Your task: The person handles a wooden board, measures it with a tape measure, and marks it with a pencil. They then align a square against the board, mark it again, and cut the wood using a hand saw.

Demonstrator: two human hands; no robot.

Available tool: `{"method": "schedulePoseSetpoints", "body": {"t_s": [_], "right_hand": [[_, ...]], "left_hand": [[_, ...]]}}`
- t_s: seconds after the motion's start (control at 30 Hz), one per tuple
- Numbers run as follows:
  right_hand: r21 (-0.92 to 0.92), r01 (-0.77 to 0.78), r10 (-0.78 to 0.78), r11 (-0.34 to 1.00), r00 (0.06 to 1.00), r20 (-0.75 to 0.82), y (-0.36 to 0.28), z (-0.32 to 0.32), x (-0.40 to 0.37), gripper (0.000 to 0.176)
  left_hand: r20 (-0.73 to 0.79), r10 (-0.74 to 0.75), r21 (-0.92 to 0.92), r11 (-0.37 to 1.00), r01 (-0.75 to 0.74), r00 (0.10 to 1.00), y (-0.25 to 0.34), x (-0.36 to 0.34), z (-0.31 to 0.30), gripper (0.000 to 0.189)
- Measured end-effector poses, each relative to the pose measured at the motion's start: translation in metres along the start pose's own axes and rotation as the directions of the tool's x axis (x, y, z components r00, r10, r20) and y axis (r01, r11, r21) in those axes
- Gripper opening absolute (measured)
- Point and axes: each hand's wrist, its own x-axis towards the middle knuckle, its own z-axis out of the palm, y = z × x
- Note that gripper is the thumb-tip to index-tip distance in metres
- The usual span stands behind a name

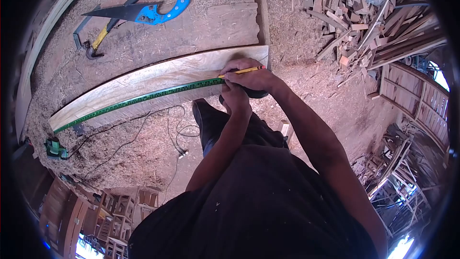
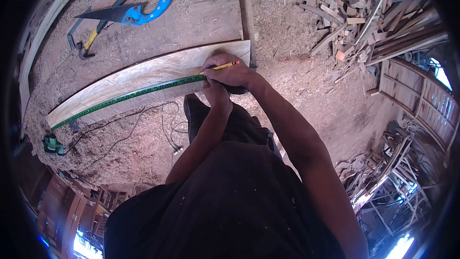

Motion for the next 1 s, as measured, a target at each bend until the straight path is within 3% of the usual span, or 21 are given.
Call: {"method": "schedulePoseSetpoints", "body": {"t_s": [0.2, 0.4, 0.6, 0.7, 0.8, 0.83, 0.93, 0.97, 1.0], "right_hand": [[-0.034, 0.011, -0.011, 0.999, 1.000, -0.003, -0.002, 0.000, 0.000, 0.032], [0.007, 0.009, -0.009, 1.000, 1.000, -0.009, 0.002, 0.002, 0.003, 0.034], [-0.148, 0.081, -0.086, 0.986, 0.996, -0.032, -0.003, 0.005, 0.006, 0.029], [-0.439, 0.044, -0.143, 0.897, 0.971, -0.194, -0.018, 0.023, -0.011, 0.027], [-0.556, -0.075, -0.288, 0.828, 0.793, -0.537, -0.022, 0.036, -0.043, 0.026], [-0.573, -0.145, -0.190, 0.807, 0.854, -0.484, -0.011, 0.037, -0.054, 0.037], [-0.707, -0.205, -0.199, 0.677, 0.873, -0.445, -0.005, 0.043, -0.097, 0.055], [-0.647, -0.207, -0.098, 0.734, 0.910, -0.402, -0.003, 0.044, -0.103, 0.069], [-0.635, -0.191, -0.103, 0.749, 0.912, -0.397, 0.001, 0.046, -0.105, 0.070]], "left_hand": [[0.001, -0.048, 0.067, 0.997, 0.047, 0.999, -0.009, 0.012, -0.010, 0.045], [-0.024, 0.016, -0.023, 1.000, -0.017, 1.000, -0.015, 0.013, -0.005, 0.043], [0.028, -0.042, 0.026, 0.999, 0.041, 0.999, -0.001, 0.003, -0.004, 0.049], [0.115, 0.028, -0.192, 0.981, -0.006, 0.993, -0.019, 0.009, -0.013, 0.051], [0.134, -0.080, 0.059, 0.996, 0.072, 0.988, -0.005, 0.014, -0.013, 0.051], [0.132, -0.067, 0.011, 0.998, 0.066, 0.989, -0.007, 0.018, -0.014, 0.048], [0.116, -0.094, -0.071, 0.992, 0.102, 0.989, 0.000, 0.009, -0.010, 0.040], [0.100, -0.136, -0.064, 0.988, 0.142, 0.986, 0.013, -0.002, -0.006, 0.040], [0.087, -0.175, -0.059, 0.982, 0.180, 0.981, 0.024, -0.013, -0.003, 0.040]]}}
